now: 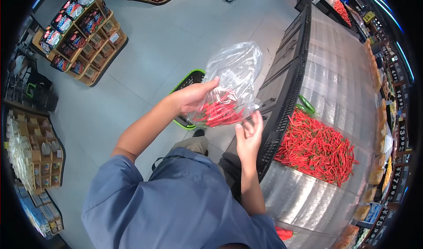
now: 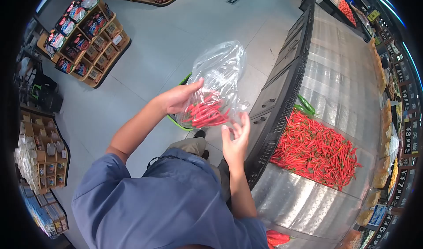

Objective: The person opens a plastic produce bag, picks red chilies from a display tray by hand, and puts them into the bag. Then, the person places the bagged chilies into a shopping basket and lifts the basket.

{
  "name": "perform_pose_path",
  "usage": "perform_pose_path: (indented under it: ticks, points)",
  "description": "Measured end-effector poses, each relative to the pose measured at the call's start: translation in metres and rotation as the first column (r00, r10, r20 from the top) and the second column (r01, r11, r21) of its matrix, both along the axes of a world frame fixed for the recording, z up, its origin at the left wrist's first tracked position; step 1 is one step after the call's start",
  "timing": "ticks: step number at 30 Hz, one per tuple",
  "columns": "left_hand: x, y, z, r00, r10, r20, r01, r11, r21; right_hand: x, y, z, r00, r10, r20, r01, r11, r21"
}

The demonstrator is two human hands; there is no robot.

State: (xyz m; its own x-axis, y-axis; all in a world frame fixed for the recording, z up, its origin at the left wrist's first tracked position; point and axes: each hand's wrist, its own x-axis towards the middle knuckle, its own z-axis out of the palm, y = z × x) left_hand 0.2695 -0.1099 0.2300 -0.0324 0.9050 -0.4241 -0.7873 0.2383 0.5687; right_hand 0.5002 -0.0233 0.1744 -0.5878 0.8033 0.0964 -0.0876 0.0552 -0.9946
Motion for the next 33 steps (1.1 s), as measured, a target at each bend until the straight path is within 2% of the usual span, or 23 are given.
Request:
perform_pose_path:
  ticks: [1, 3, 4, 5, 7, 8, 10, 11, 12, 13, 14, 15, 17, 18, 20, 21, 23, 24, 25, 27, 28, 31, 33]
  points:
    - [-0.001, -0.008, 0.007, 0.998, -0.063, -0.022, 0.063, 0.998, 0.011, 0.005, 0.003, 0.011, 0.983, -0.166, 0.08, 0.12, 0.907, 0.403]
    - [-0.006, -0.019, 0.006, 0.99, -0.102, -0.097, 0.104, 0.994, 0.019, 0.012, 0.014, 0.04, 0.986, -0.161, 0.035, 0.066, 0.582, 0.81]
    - [-0.007, -0.023, 0.006, 0.987, -0.134, -0.088, 0.136, 0.991, 0.018, 0.008, 0.015, 0.054, 0.998, -0.063, 0.03, 0.012, 0.574, 0.819]
    - [-0.006, -0.028, 0.003, 0.982, -0.174, -0.072, 0.175, 0.984, 0.011, 0.0, 0.014, 0.072, 0.997, -0.065, 0.033, 0.011, 0.583, 0.812]
    - [-0.003, -0.034, -0.007, 0.982, -0.167, -0.082, 0.164, 0.985, -0.044, -0.023, 0.017, 0.101, 0.974, 0.118, 0.192, -0.223, 0.37, 0.902]
    - [-0.002, -0.035, -0.011, 0.984, -0.152, -0.097, 0.144, 0.986, -0.085, -0.036, 0.02, 0.103, 0.975, 0.105, 0.197, -0.222, 0.378, 0.899]
    - [0.001, -0.045, -0.017, 0.98, -0.156, -0.122, 0.145, 0.985, -0.095, -0.062, 0.026, 0.103, 0.871, 0.191, 0.452, -0.481, 0.145, 0.865]
    - [0.001, -0.051, -0.019, 0.977, -0.146, -0.154, 0.131, 0.986, -0.101, -0.075, 0.029, 0.097, 0.868, 0.194, 0.458, -0.487, 0.14, 0.862]
    - [-0.003, -0.058, -0.023, 0.974, -0.132, -0.186, 0.114, 0.988, -0.107, -0.089, 0.033, 0.084, 0.688, 0.431, 0.584, -0.724, 0.346, 0.597]
    - [-0.012, -0.065, -0.029, 0.976, -0.123, -0.178, 0.105, 0.989, -0.107, -0.102, 0.035, 0.064, 0.473, 0.673, 0.569, -0.876, 0.429, 0.22]
    - [-0.024, -0.072, -0.038, 0.985, -0.132, -0.108, 0.115, 0.983, -0.145, -0.114, 0.039, 0.029, 0.318, 0.886, 0.336, -0.89, 0.401, -0.215]
    - [-0.037, -0.079, -0.048, 0.99, -0.139, -0.038, 0.13, 0.975, -0.181, -0.123, 0.03, 0.012, 0.31, 0.89, 0.334, -0.892, 0.394, -0.221]
    - [-0.056, -0.092, -0.072, 0.999, -0.051, -0.008, 0.049, 0.979, -0.2, -0.134, 0.005, -0.015, 0.441, 0.896, 0.055, -0.777, 0.412, -0.476]
    - [-0.067, -0.099, -0.082, 0.999, 0.027, 0.023, -0.022, 0.981, -0.194, -0.14, -0.006, -0.04, 0.44, 0.897, 0.054, -0.775, 0.409, -0.481]
    - [-0.093, -0.114, -0.097, 0.993, 0.098, 0.07, -0.081, 0.974, -0.212, -0.149, -0.029, -0.087, 0.639, 0.721, -0.267, -0.555, 0.191, -0.81]
    - [-0.107, -0.121, -0.105, 0.992, 0.097, 0.082, -0.077, 0.974, -0.215, -0.153, -0.045, -0.092, 0.643, 0.719, -0.262, -0.545, 0.19, -0.817]
    - [-0.137, -0.134, -0.122, 0.97, 0.188, 0.157, -0.148, 0.96, -0.237, -0.172, -0.081, -0.101, 0.822, 0.413, -0.393, -0.482, 0.137, -0.865]
    - [-0.152, -0.141, -0.126, 0.965, 0.19, 0.18, -0.142, 0.958, -0.248, -0.188, -0.096, -0.08, 0.769, 0.359, -0.528, -0.589, 0.079, -0.804]
    - [-0.167, -0.147, -0.126, 0.966, 0.195, 0.169, -0.146, 0.953, -0.264, -0.202, -0.11, -0.077, 0.785, 0.351, -0.51, -0.565, 0.068, -0.823]
    - [-0.196, -0.154, -0.138, 0.965, 0.199, 0.17, -0.145, 0.947, -0.286, -0.234, -0.128, -0.077, 0.81, 0.523, -0.267, -0.528, 0.451, -0.719]
    - [-0.209, -0.155, -0.144, 0.962, 0.183, 0.205, -0.131, 0.961, -0.243, -0.251, -0.134, -0.077, 0.858, 0.489, -0.157, -0.416, 0.481, -0.772]
    - [-0.238, -0.155, -0.135, 0.958, 0.129, 0.257, -0.088, 0.982, -0.166, -0.283, -0.138, -0.083, 0.929, 0.341, -0.143, -0.314, 0.521, -0.793]
    - [-0.262, -0.159, -0.121, 0.996, 0.079, -0.028, -0.082, 0.988, -0.134, -0.293, -0.134, -0.09, 0.931, 0.319, -0.174, -0.325, 0.517, -0.792]
